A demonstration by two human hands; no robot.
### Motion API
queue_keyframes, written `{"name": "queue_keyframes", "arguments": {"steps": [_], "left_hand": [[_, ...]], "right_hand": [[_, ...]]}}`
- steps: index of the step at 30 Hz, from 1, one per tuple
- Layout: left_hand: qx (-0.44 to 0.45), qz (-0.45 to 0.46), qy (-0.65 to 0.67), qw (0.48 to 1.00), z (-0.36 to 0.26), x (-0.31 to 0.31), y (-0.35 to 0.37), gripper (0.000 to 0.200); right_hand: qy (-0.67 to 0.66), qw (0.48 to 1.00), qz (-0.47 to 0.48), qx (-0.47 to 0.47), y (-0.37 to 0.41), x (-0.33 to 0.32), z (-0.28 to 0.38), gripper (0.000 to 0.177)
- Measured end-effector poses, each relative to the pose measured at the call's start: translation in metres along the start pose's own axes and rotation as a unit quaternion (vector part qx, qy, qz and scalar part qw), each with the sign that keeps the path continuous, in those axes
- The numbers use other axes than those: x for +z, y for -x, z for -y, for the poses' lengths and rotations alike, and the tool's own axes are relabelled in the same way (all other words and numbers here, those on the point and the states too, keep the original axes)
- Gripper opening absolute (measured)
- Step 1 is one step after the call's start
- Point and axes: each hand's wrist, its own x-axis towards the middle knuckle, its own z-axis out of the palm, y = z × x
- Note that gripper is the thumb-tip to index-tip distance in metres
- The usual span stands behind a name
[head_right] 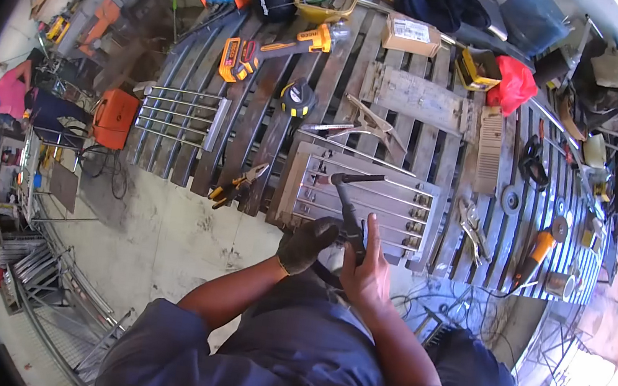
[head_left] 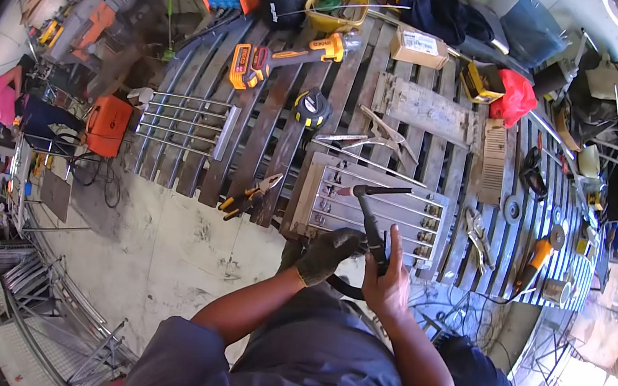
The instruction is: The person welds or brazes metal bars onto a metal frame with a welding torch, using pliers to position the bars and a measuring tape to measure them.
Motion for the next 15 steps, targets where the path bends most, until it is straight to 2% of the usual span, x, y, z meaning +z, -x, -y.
{"name": "queue_keyframes", "arguments": {"steps": [3,4,8,10,11,12,14,15], "left_hand": [[-0.052,0.035,0.138,0.988,0.02,-0.004,-0.002,0.045],[-0.043,0.013,0.145,0.988,0.027,-0.001,-0.002,0.046],[-0.035,0.029,0.226,0.973,0.046,-0.004,0.002,0.045],[0.03,0.041,0.197,0.979,0.05,-0.006,0.004,0.044],[0.033,0.053,0.225,0.972,0.052,-0.008,0.005,0.044],[0.036,0.066,0.252,0.965,0.051,-0.01,0.006,0.045],[-0.02,0.098,0.382,0.919,0.05,-0.011,0.011,0.046],[-0.016,0.113,0.375,0.92,0.058,-0.014,0.011,0.048]], "right_hand": [[-0.017,0.998,-0.044,-0.053,0.004,0.009,-0.012,0.079],[-0.018,0.993,-0.07,-0.089,0.005,0.016,-0.018,0.077],[-0.029,0.994,-0.061,-0.09,0.016,0.034,-0.02,0.076],[-0.023,0.997,-0.044,-0.061,0.02,0.04,-0.013,0.076],[-0.019,0.998,-0.034,-0.047,0.021,0.043,-0.011,0.076],[-0.012,0.997,-0.048,-0.058,0.022,0.049,-0.01,0.076],[0.002,0.994,-0.074,-0.08,0.024,0.06,-0.012,0.075],[0.008,0.995,-0.064,-0.073,0.026,0.061,-0.01,0.075]]}}
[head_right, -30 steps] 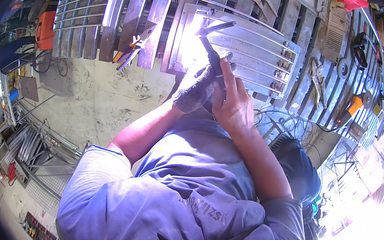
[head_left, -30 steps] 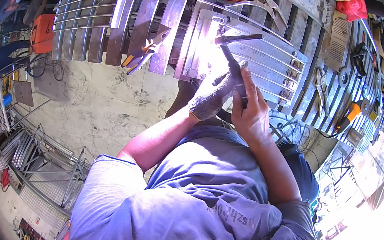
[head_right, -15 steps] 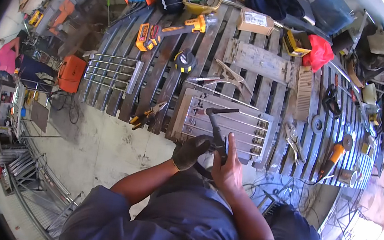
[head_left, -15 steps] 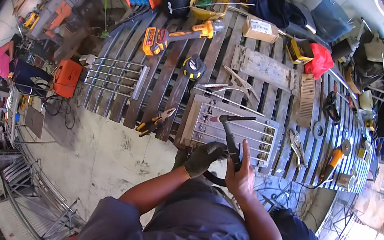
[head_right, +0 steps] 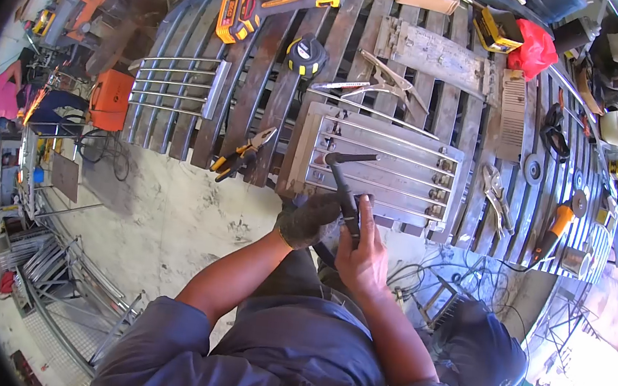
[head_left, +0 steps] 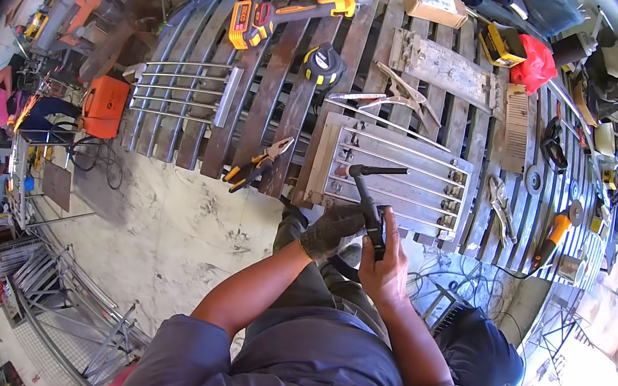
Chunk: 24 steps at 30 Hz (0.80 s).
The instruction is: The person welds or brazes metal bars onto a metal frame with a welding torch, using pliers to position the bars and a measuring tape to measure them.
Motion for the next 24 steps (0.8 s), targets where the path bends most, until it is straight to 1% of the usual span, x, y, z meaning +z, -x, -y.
{"name": "queue_keyframes", "arguments": {"steps": [2,5,8,11,14,16,18,20,24], "left_hand": [[-0.004,0.03,-0.017,0.999,0.008,-0.014,0.002,0.052],[-0.008,-0.003,-0.009,1.0,0.009,-0.007,0.007,0.058],[-0.005,-0.015,-0.039,0.999,0.005,-0.001,0.01,0.064],[0.026,-0.032,-0.139,0.989,0.011,-0.002,0.012,0.067],[0.022,-0.03,-0.133,0.99,0.004,0.001,0.012,0.069],[0.038,-0.019,-0.18,0.983,0.01,-0.007,0.01,0.069],[0.033,-0.02,-0.164,0.986,0.013,-0.008,0.011,0.068],[0.007,-0.031,-0.084,0.996,0.009,-0.004,0.013,0.065],[0.088,-0.018,-0.166,0.982,0.018,-0.006,0.01,0.059]], "right_hand": [[0.011,1.0,0.019,0.013,0.003,0.0,0.006,0.076],[0.011,1.0,-0.008,-0.007,0.005,0.007,0.006,0.076],[0.004,1.0,0.019,0.013,0.006,0.005,0.009,0.076],[0.006,1.0,0.02,0.001,0.008,0.006,0.006,0.077],[0.007,1.0,0.03,0.004,0.007,0.007,0.004,0.077],[0.016,0.999,0.037,0.007,0.006,0.006,0.007,0.077],[0.021,0.999,0.038,0.004,0.006,0.007,0.007,0.077],[0.021,0.999,0.034,-0.006,0.004,0.008,0.006,0.077],[0.023,0.999,0.035,-0.006,0.003,0.007,0.007,0.077]]}}
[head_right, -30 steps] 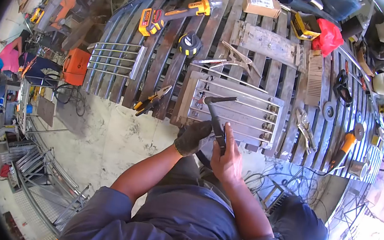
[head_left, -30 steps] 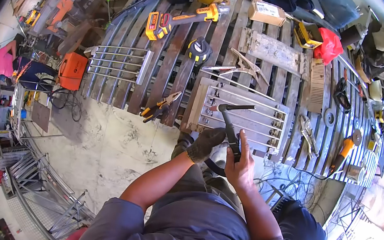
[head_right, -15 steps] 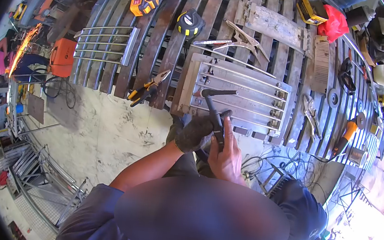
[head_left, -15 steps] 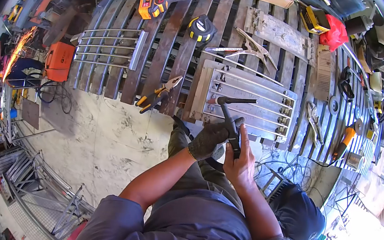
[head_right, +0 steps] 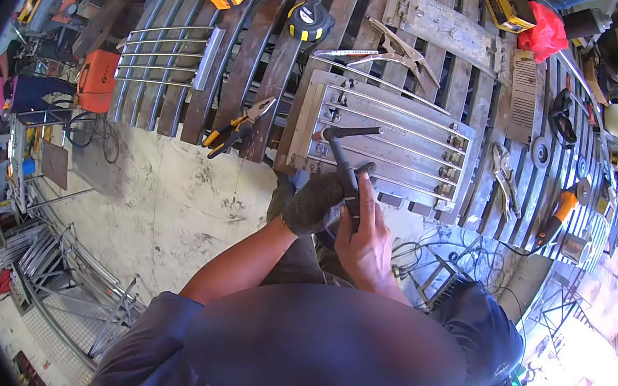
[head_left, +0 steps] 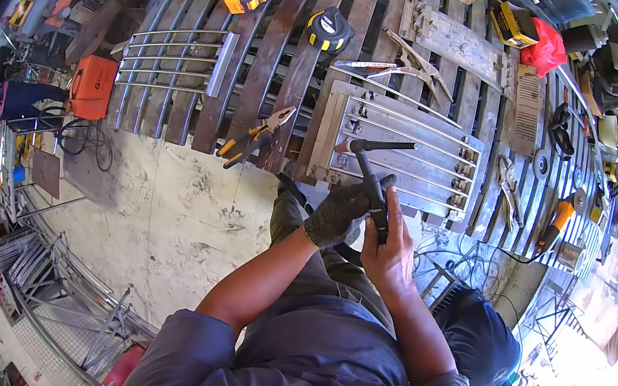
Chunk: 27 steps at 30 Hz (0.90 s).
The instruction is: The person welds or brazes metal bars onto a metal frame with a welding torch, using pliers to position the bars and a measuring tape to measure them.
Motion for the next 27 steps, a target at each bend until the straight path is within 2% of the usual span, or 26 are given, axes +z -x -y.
{"name": "queue_keyframes", "arguments": {"steps": [4,9,12,15,17,20,23,24,25,27], "left_hand": [[0.003,-0.002,0.005,1.0,0.008,-0.002,0.0,0.057],[0.021,-0.021,-0.095,0.995,0.008,-0.002,-0.002,0.052],[-0.001,-0.007,-0.095,0.995,0.01,-0.005,0.0,0.054],[-0.048,0.001,-0.005,0.999,0.007,-0.006,0.001,0.054],[-0.085,-0.015,0.135,0.987,0.002,-0.001,0.004,0.058],[-0.123,-0.021,0.169,0.978,-0.009,0.003,0.001,0.066],[-0.145,-0.026,0.211,0.966,-0.003,0.002,0.003,0.062],[-0.112,0.014,0.07,0.991,0.002,-0.005,0.005,0.063],[-0.072,0.044,-0.072,0.994,0.007,-0.012,0.006,0.065],[-0.085,0.05,-0.016,0.995,0.017,-0.013,0.004,0.066]], "right_hand": [[0.0,1.0,0.005,0.008,0.0,0.0,0.0,0.077],[0.007,1.0,0.01,0.013,-0.001,-0.001,0.001,0.078],[0.004,1.0,0.011,0.014,-0.001,0.0,0.0,0.078],[0.011,1.0,0.014,0.014,-0.001,-0.001,0.0,0.077],[0.017,0.999,0.024,0.021,-0.001,-0.002,0.001,0.077],[0.029,0.999,0.017,-0.012,-0.003,-0.002,0.0,0.077],[0.019,1.0,0.021,-0.001,-0.002,-0.002,0.0,0.079],[0.016,1.0,0.016,0.0,-0.001,-0.001,-0.001,0.079],[0.013,1.0,0.011,0.002,0.0,0.001,-0.003,0.08],[0.013,1.0,0.016,0.015,0.001,0.0,-0.003,0.082]]}}
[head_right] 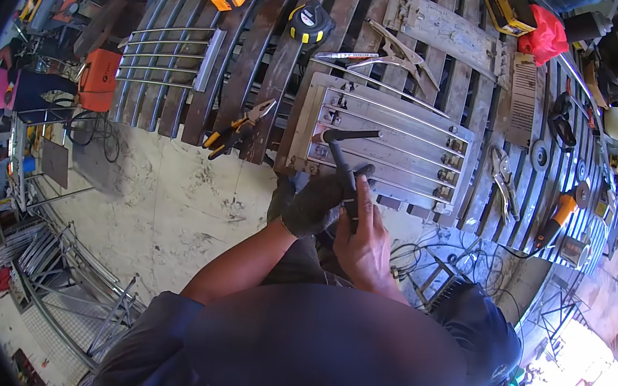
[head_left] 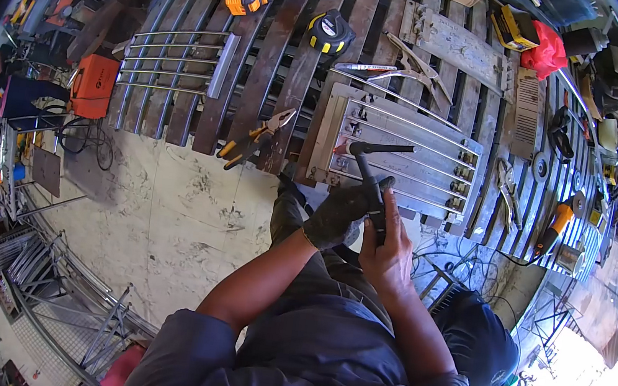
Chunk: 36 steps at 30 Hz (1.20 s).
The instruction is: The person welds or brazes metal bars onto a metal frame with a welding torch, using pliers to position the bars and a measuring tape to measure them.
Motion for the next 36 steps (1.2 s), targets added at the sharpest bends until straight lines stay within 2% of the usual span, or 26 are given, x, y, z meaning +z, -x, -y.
{"name": "queue_keyframes", "arguments": {"steps": [2,5,7,10,12,13,16,18,19,22,23,25,31,34,36], "left_hand": [[-0.047,-0.008,0.131,0.99,0.006,0.001,-0.002,0.066],[-0.001,-0.01,0.125,0.992,0.004,0.001,0.002,0.06],[-0.001,-0.012,0.116,0.993,-0.003,0.001,0.001,0.056],[0.047,-0.033,-0.048,0.997,-0.018,0.007,0.001,0.052],[0.067,-0.045,-0.107,0.991,-0.02,0.01,0.002,0.051],[0.063,-0.047,-0.086,0.993,-0.022,0.011,0.001,0.052],[0.113,-0.047,-0.134,0.983,-0.034,0.017,0.003,0.055],[0.055,-0.045,-0.029,0.997,-0.032,0.015,0.002,0.053],[-0.009,-0.049,0.078,0.996,-0.032,0.016,0.001,0.051],[0.015,-0.059,0.006,0.998,-0.027,0.013,0.002,0.043],[-0.004,-0.067,0.01,0.998,-0.025,0.013,0.002,0.043],[0.021,-0.079,-0.066,0.994,-0.023,0.014,0.002,0.043],[0.119,-0.091,-0.116,0.982,-0.006,0.013,-0.003,0.048],[0.107,-0.105,-0.094,0.984,-0.004,0.015,-0.004,0.042],[0.028,-0.104,0.036,0.994,-0.014,0.016,0.0,0.046]], "right_hand": [[-0.002,1.0,-0.004,-0.006,0.0,0.0,0.001,0.082],[-0.001,1.0,-0.008,-0.01,0.0,-0.001,0.002,0.082],[0.001,1.0,-0.01,-0.014,0.0,-0.001,0.002,0.082],[0.002,1.0,-0.009,-0.016,0.0,-0.001,0.001,0.081],[0.002,1.0,-0.003,-0.012,0.0,-0.002,0.002,0.081],[0.006,1.0,-0.001,-0.014,0.0,-0.002,0.002,0.081],[0.014,1.0,0.002,-0.016,-0.001,-0.002,0.003,0.081],[0.002,1.0,-0.004,-0.015,-0.001,-0.002,0.002,0.081],[-0.005,1.0,-0.007,-0.014,0.0,-0.001,0.002,0.081],[0.003,1.0,-0.01,-0.009,0.0,-0.001,0.002,0.081],[0.002,1.0,-0.011,-0.012,0.0,-0.001,0.002,0.081],[0.0,1.0,-0.013,-0.016,0.0,-0.001,0.001,0.081],[-0.002,1.0,-0.001,-0.007,0.001,-0.003,0.001,0.08],[0.007,1.0,0.008,-0.007,0.001,-0.003,0.001,0.079],[0.011,1.0,0.008,-0.016,0.001,-0.003,0.0,0.079]]}}
